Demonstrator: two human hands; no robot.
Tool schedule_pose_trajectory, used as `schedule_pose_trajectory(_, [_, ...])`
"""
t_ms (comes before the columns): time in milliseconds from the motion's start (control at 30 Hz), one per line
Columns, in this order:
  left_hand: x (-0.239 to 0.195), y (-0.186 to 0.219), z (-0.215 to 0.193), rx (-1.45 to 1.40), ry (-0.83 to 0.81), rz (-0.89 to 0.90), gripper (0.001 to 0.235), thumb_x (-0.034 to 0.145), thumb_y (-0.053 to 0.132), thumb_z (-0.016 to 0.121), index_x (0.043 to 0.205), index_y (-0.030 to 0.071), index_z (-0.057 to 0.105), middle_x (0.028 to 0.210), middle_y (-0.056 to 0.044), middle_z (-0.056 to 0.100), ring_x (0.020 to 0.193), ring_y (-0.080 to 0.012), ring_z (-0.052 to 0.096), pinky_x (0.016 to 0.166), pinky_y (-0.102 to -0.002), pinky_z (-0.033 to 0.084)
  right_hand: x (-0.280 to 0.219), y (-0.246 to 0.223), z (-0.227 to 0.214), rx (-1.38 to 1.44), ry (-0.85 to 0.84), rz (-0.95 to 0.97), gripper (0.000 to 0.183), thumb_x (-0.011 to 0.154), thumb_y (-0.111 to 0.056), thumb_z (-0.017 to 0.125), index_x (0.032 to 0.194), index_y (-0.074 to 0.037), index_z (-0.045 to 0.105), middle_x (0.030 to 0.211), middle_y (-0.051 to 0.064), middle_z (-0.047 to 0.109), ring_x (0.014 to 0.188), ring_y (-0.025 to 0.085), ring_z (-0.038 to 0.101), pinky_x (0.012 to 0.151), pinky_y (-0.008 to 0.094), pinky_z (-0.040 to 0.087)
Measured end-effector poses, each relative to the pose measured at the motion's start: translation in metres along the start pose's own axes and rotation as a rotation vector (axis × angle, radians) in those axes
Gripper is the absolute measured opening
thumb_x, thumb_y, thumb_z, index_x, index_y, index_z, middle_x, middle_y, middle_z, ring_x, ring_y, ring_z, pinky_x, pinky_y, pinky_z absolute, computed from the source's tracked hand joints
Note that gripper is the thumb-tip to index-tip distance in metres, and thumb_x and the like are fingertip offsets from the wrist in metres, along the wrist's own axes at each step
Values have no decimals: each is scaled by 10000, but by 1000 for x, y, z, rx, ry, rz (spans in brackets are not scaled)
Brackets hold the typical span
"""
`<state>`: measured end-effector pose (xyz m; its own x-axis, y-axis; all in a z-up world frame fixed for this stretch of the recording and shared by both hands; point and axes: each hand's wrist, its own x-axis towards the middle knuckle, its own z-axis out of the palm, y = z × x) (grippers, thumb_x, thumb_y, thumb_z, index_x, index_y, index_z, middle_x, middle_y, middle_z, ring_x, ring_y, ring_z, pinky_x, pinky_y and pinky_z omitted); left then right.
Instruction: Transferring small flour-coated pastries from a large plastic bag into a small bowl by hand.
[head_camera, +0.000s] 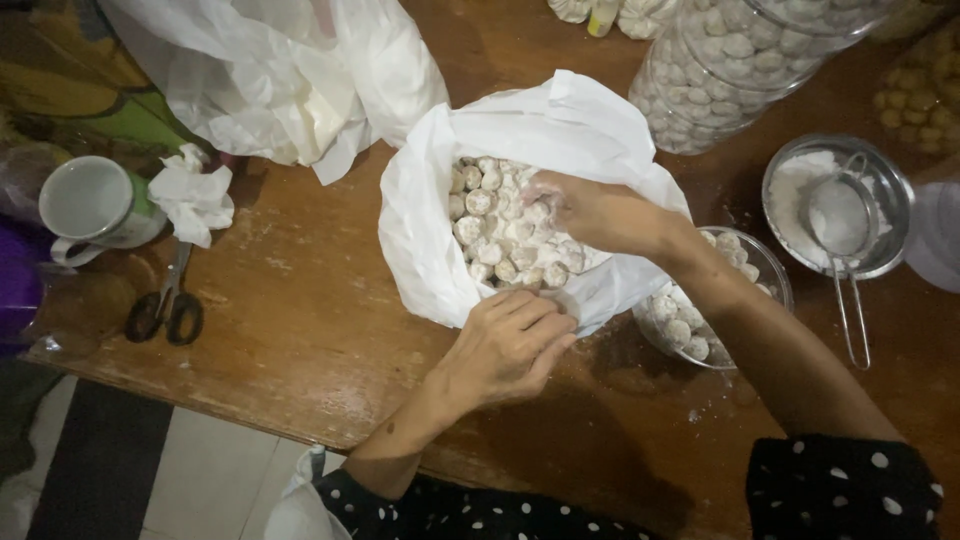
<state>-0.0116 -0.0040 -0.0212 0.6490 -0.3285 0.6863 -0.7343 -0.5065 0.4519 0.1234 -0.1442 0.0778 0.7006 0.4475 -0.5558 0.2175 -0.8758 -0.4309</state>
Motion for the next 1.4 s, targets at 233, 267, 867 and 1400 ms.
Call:
schedule_pose_trajectory(233, [-4, -3, 3, -19, 6, -1, 167, 988, 229, 605, 906, 108, 686, 810, -66, 626, 741, -276, 665, 733, -400, 568, -4, 2, 4, -13, 79, -12, 540, 913, -248, 517, 1448, -318, 486, 1288, 221, 665, 1208, 442, 622, 1083, 543, 446])
schedule_pose_trajectory(267, [-5, -3, 2, -39, -7, 1, 164, 989, 216, 605, 903, 100, 682, 789, -71, 611, 724, -288, 660, 710, -407, 564, -13, -7, 1, 0, 111, -45, 540, 904, -229, 526, 1441, -274, 500, 1310, 220, 662, 1201, 443, 633, 1083, 538, 450])
schedule_pose_trajectory(867, [-8, -4, 6, 2, 30, 8, 187, 991, 237, 598, 858, 118, 653, 785, -54, 596, 729, -263, 659, 723, -397, 568, 75, 57, 58, -577, 165, -82, 226, 846, -223, 639, 1057, -204, 716, 995, 65, 723, 929, 376, 747, 783, 620, 578])
schedule_pose_trajectory(1400, [-4, -2, 6, -6, 29, 9, 168, 987, 221, 615, 889, 99, 676, 829, -68, 646, 753, -266, 686, 763, -410, 584, 50, 56, 45, -268, 177, -321, 276, 835, -93, 593, 1106, -70, 635, 1054, 195, 721, 1068, 455, 675, 926, 586, 509])
